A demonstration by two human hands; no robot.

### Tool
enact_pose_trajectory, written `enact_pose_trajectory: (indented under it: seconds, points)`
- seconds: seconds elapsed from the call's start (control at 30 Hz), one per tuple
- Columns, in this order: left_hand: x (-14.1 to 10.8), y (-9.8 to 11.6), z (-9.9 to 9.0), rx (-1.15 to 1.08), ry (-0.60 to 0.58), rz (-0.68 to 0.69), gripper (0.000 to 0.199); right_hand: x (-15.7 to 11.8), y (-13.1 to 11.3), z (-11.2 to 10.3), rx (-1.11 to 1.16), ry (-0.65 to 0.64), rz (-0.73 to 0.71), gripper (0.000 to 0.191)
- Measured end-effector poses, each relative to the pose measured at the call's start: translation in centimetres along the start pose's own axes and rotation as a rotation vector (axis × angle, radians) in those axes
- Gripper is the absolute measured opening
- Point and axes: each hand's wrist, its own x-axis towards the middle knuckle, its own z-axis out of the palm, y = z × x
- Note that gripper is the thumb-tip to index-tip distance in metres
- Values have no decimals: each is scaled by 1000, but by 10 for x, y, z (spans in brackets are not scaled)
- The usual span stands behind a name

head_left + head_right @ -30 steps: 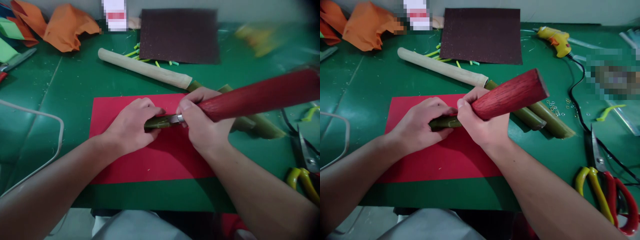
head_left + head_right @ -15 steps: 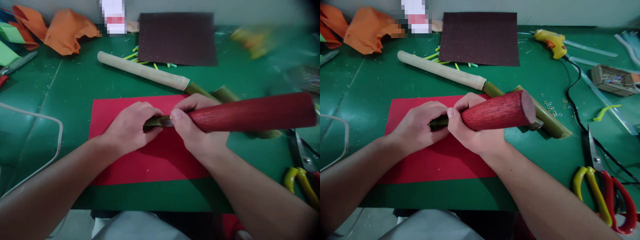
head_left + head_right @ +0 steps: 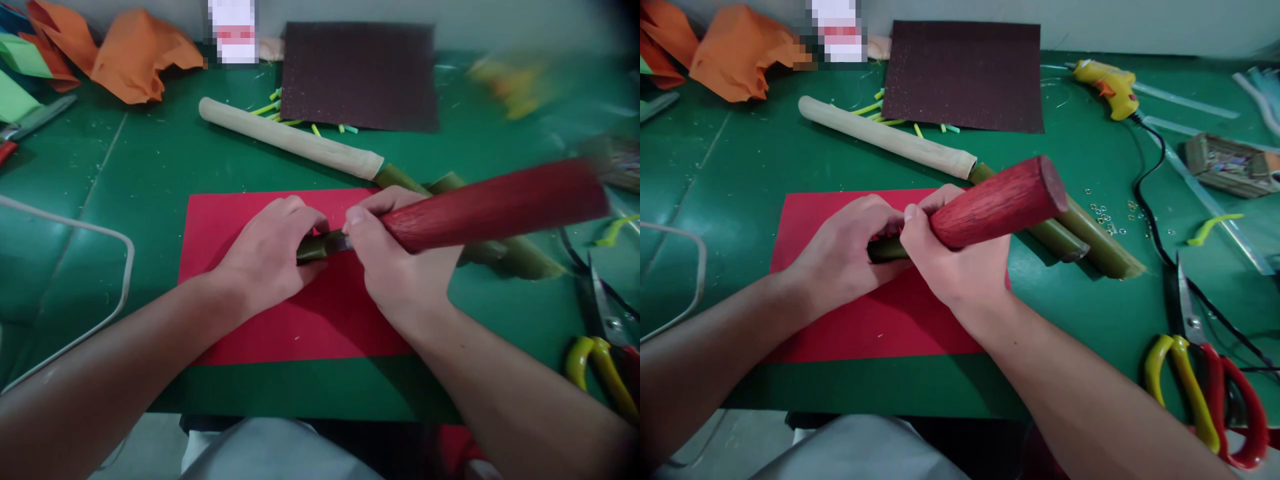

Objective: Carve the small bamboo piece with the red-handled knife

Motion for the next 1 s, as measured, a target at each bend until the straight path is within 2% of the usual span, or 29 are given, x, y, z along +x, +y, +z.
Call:
enact_pose_trajectory:
  seconds: [0.1,0.2,0.4,0.73,1.0]
  points:
    - [0,-2,-1,-4,7,-2,26,0,4,-1,11,-2,-30,24]
    - [-1,-4,-1,6,6,16,28,0,6,-2,3,-19,21,24]
    - [0,-4,0,-39,-16,-9,17,-2,9,-1,38,-28,7,23]
    - [3,-4,1,-53,4,-37,15,-4,6,1,11,1,51,23]
    - [2,-4,1,-104,10,-35,14,-4,8,-5,-21,-58,-9,22]
